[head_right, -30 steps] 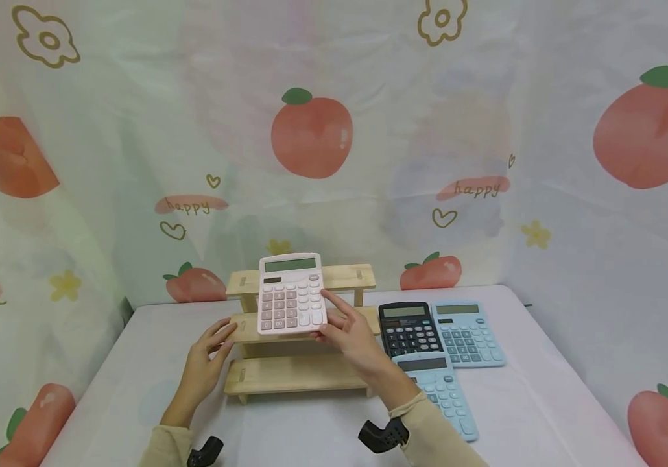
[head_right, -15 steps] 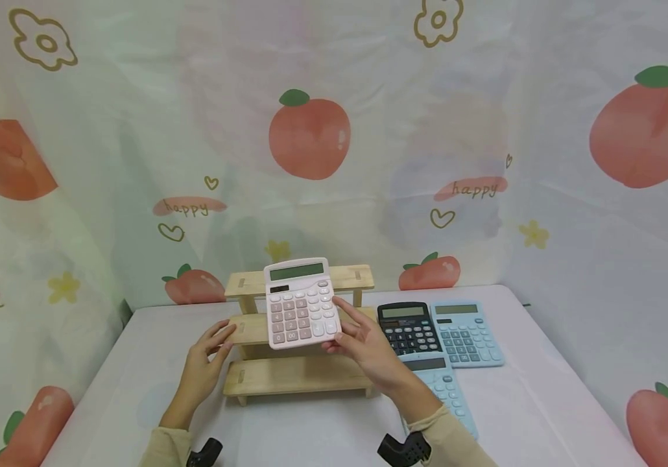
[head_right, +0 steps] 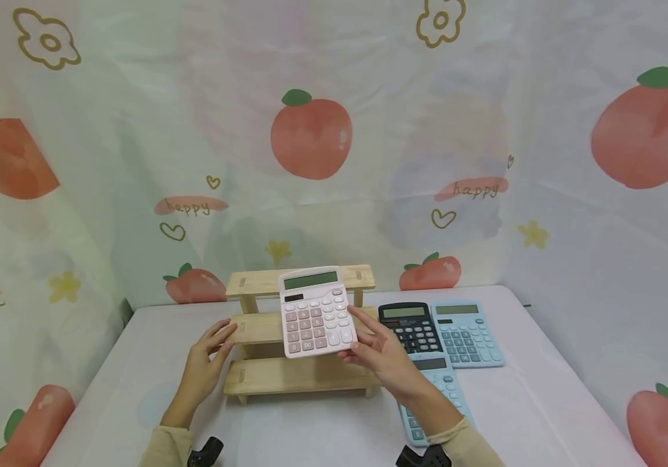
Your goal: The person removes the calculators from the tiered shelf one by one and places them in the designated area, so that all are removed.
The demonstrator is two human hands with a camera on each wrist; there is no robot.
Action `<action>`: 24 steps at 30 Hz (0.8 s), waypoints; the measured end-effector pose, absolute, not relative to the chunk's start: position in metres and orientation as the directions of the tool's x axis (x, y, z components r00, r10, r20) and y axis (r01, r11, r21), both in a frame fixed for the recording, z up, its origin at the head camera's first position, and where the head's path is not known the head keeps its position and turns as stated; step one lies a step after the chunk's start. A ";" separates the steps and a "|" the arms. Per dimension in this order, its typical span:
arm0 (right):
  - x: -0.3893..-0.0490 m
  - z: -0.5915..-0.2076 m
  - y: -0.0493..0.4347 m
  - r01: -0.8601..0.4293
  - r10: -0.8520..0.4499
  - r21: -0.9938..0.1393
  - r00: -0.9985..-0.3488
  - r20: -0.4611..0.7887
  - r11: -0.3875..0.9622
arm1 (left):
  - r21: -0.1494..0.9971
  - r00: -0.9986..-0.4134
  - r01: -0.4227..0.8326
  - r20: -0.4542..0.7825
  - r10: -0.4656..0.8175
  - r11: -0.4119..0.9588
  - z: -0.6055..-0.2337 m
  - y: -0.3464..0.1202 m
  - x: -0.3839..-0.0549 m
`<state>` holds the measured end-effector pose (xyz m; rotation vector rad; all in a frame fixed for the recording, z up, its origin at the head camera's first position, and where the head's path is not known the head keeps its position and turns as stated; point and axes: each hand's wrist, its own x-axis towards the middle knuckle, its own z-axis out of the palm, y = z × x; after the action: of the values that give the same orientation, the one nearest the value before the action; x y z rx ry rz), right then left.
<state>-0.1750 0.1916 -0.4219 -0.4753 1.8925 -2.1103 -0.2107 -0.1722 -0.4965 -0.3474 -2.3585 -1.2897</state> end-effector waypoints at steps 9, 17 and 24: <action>-0.168 -0.423 0.209 -0.016 -0.424 -0.991 -0.903 0.070 -0.131 | 0.760 -0.892 0.390 0.451 0.010 0.520 -0.497 -0.172 -0.212; -0.161 -0.420 0.225 -0.027 -0.432 -0.991 -0.898 0.082 -0.133 | 0.763 -0.893 0.390 0.450 0.009 0.516 -0.495 -0.172 -0.211; -0.154 -0.424 0.239 0.002 -0.415 -0.992 -0.908 0.050 -0.125 | 0.748 -0.883 0.401 0.469 0.006 0.530 -0.499 -0.172 -0.212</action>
<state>-0.1543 0.2390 -0.4241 -0.4616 1.8637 -2.1139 -0.2125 -0.1723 -0.4987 -0.3327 -2.3603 -1.3065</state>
